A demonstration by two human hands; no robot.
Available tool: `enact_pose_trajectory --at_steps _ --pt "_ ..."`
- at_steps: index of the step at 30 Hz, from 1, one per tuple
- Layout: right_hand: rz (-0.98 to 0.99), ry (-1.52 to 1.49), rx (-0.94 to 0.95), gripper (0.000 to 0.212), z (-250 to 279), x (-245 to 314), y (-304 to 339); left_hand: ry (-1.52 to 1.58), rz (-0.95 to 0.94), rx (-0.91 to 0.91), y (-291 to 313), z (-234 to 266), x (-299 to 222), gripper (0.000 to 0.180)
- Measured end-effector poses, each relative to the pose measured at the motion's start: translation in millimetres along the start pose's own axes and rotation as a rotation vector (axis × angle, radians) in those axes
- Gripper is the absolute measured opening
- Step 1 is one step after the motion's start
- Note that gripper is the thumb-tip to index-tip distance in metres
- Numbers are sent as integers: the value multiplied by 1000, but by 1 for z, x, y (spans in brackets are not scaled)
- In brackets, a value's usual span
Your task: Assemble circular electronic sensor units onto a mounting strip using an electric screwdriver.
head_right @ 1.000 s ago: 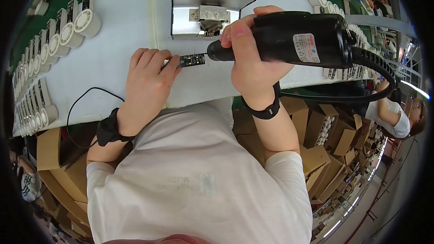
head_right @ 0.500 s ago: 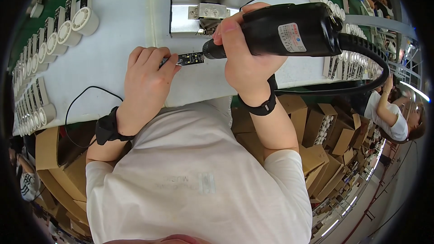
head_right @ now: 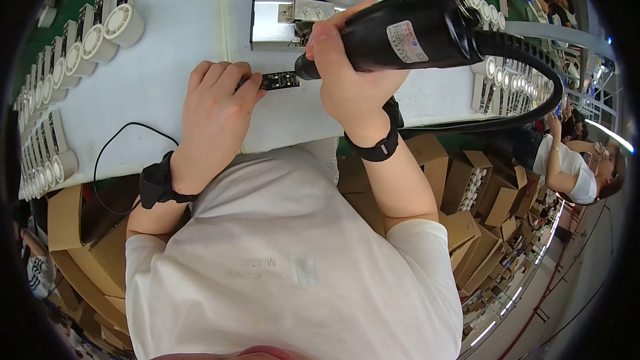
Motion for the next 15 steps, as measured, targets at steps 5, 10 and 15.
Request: enact_pose_trajectory --at_steps 5,10,15 --pt "1 5 17 18 -3 2 -2 -21 -5 5 1 1 1 18" --pt "119 -69 -86 21 4 36 -21 -11 47 97 4 4 1 18" --pt "236 28 -91 22 -5 45 -31 92 75 35 10 24 2 40"
Point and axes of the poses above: each hand's wrist, its own y-axis away from the middle knuckle, its own z-axis out of the back of the hand, x = y × z, the point moved 8 cm from there along -y, towards the middle knuckle, and after that the axes turned 9 degrees about y, right-handed, at the moved point
